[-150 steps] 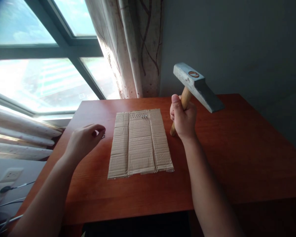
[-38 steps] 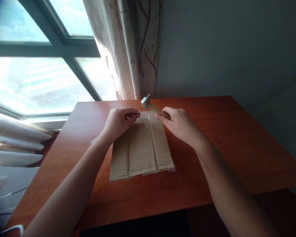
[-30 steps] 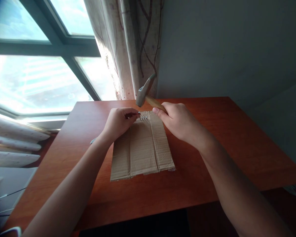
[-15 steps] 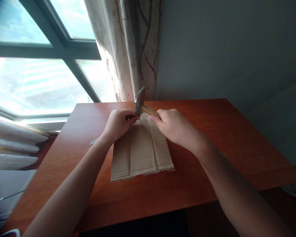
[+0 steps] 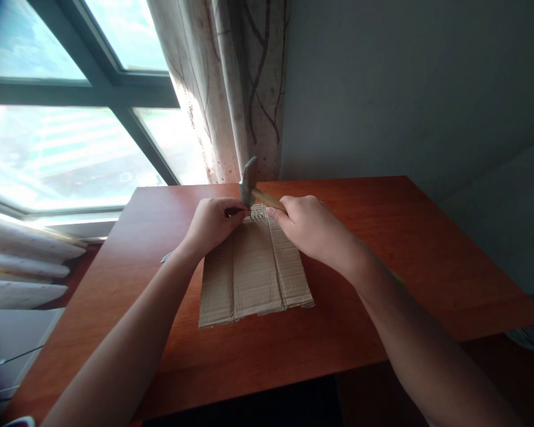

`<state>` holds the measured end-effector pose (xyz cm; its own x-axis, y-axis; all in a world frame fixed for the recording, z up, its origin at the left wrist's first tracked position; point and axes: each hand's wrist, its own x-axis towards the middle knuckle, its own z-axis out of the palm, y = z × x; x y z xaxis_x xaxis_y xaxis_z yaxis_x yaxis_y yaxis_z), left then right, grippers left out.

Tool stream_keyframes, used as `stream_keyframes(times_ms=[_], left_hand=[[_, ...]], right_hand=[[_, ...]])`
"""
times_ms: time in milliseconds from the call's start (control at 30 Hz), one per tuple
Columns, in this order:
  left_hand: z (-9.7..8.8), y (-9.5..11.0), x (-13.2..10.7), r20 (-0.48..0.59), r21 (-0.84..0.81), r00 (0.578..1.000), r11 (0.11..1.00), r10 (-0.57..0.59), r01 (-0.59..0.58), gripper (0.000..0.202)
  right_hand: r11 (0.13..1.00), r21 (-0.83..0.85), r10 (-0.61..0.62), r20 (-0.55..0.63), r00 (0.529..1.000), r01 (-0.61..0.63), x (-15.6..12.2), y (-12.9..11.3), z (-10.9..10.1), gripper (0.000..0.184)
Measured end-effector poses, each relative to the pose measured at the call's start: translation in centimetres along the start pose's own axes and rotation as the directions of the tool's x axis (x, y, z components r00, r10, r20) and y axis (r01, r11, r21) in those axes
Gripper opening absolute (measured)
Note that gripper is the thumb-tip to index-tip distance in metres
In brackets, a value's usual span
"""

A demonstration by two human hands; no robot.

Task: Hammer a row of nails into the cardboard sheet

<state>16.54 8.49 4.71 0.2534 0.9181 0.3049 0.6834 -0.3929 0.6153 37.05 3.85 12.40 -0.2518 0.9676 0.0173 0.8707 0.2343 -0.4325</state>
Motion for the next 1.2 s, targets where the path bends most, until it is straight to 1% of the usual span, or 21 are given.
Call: stream_keyframes(times_ms=[100, 267, 400, 567, 700, 800, 933, 1033, 1133, 1200], left_hand=[[-0.1, 0.1, 0.0, 0.008, 0.009, 1.0, 1.0, -0.002, 0.002, 0.015], [-0.1, 0.2, 0.0, 0.022, 0.06, 1.0, 0.998, -0.009, 0.007, 0.015], [-0.1, 0.2, 0.0, 0.021, 0.052, 1.0, 0.999, -0.005, 0.004, 0.016], [-0.1, 0.2, 0.0, 0.043, 0.072, 0.999, 0.997, -0.003, 0.0, 0.016], [-0.2, 0.3, 0.0, 0.062, 0.057, 0.998, 0.998, 0.003, -0.006, 0.016], [-0.4, 0.2, -0.1, 0.073, 0.124, 0.997, 0.992, 0.02, -0.029, 0.015], [-0.8, 0.1, -0.1, 0.078, 0.252, 0.996, 0.965, 0.053, -0.072, 0.027], [-0.8, -0.1, -0.1, 0.121, 0.25, 0.99, 0.964, 0.067, -0.096, 0.027], [-0.7, -0.2, -0.1, 0.127, 0.229, 0.99, 0.969, 0.068, -0.096, 0.028], [-0.6, -0.3, -0.1, 0.128, 0.219, 0.99, 0.972, 0.062, -0.089, 0.03]], right_hand=[[1.0, 0.009, 0.009, -0.006, 1.0, -0.009, -0.1, 0.0, 0.0, 0.039], [1.0, 0.018, 0.006, 0.023, 1.0, -0.006, 0.0, 0.2, 0.2, 0.037], [1.0, 0.02, 0.002, -0.006, 1.0, -0.002, 0.0, 0.2, 0.3, 0.038], [1.0, 0.002, 0.004, 0.033, 0.999, -0.004, 0.0, 0.2, 0.5, 0.035], [1.0, 0.009, 0.012, 0.019, 1.0, -0.012, 0.0, 0.2, 0.3, 0.037], [1.0, 0.015, 0.01, -0.013, 1.0, -0.01, 0.0, 0.3, -0.1, 0.039], [1.0, 0.011, 0.003, -0.043, 0.999, -0.003, 0.0, 0.3, -0.2, 0.039], [1.0, 0.009, 0.001, -0.002, 1.0, -0.001, 0.2, 0.5, 0.3, 0.038], [1.0, 0.018, -0.001, 0.059, 0.998, 0.0, 0.4, 0.8, 0.9, 0.035], [1.0, 0.021, -0.005, 0.059, 0.998, 0.004, 0.5, 0.9, 1.1, 0.036]])
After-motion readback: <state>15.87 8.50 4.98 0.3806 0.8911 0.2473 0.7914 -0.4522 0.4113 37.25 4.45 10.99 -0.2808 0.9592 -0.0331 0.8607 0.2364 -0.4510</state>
